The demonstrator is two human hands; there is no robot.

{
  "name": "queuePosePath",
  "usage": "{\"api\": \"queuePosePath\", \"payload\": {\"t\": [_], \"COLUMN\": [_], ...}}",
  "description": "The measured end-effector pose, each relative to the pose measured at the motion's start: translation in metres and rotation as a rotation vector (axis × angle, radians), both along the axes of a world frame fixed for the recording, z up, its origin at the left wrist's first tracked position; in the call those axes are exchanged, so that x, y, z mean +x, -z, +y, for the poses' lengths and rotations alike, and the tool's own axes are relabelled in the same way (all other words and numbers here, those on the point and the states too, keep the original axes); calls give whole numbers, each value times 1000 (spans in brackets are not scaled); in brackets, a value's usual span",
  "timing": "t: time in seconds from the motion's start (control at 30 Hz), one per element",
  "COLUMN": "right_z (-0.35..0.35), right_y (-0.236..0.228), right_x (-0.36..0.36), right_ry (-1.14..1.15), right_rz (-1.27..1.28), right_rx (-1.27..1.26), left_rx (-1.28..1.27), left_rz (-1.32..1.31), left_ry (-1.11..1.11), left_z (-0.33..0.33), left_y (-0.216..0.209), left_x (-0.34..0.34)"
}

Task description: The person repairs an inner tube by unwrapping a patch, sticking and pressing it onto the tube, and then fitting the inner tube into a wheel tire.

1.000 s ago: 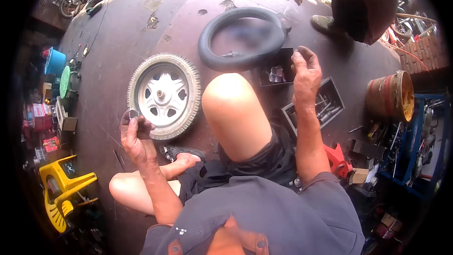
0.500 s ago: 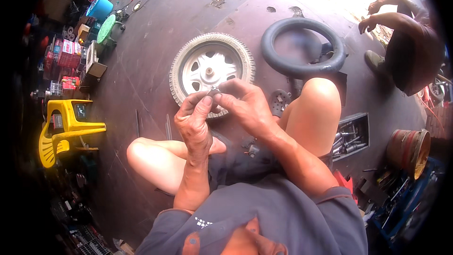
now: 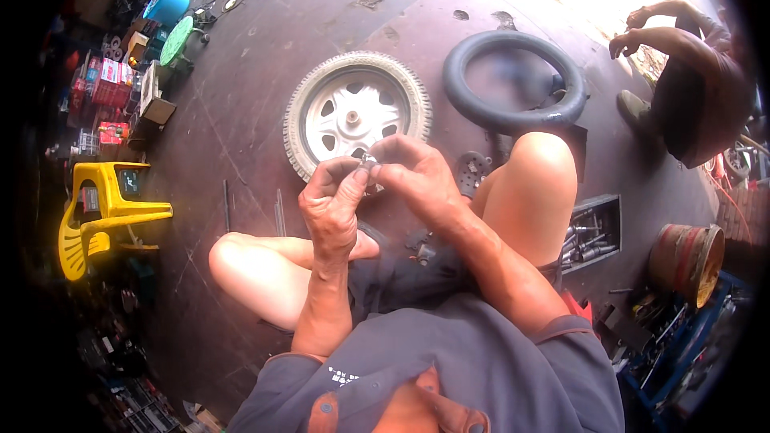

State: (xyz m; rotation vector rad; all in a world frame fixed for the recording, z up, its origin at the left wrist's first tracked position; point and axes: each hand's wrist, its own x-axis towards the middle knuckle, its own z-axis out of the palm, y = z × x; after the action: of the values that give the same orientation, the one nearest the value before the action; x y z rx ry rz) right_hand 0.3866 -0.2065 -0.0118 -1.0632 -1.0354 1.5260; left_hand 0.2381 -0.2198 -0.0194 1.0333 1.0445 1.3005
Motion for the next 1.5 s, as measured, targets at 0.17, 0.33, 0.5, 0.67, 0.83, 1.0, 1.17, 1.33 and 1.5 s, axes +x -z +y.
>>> {"api": "queuePosePath", "payload": {"t": [0.17, 0.33, 0.5, 0.67, 0.83, 1.0, 1.17, 1.33, 1.5], "right_z": [-2, -3, -2, -2, 3, -12, -17, -21, -19], "right_y": [-2, 0, 4, -18, -56, -89, -97, -109, -119], "right_x": [8, 14, 24, 28, 46, 50, 41, 33, 21], "right_ry": [29, 21, -47, 1, -33, -117, 20, 79, 114], "right_rz": [22, 42, 66, 44, 33, -169, -451, -421, -185], "right_rx": [-9, -10, -36, -37, 29, 60, 221, 220, 162], "left_rx": [93, 84, 39, 81, 104, 114, 159, 223, 288], "left_rz": [159, 129, 65, 69, 202, 173, 194, 268, 318], "left_ry": [-29, -24, 24, 23, -24, 12, 21, 35, -45], "left_z": [-1, -3, -6, -2, 5, -9, -7, -9, -8], "left_y": [-1, 9, 12, 2, -36, -73, -88, -100, -109], "left_x": [12, 19, 27, 34, 47, 45, 49, 46, 41]}}
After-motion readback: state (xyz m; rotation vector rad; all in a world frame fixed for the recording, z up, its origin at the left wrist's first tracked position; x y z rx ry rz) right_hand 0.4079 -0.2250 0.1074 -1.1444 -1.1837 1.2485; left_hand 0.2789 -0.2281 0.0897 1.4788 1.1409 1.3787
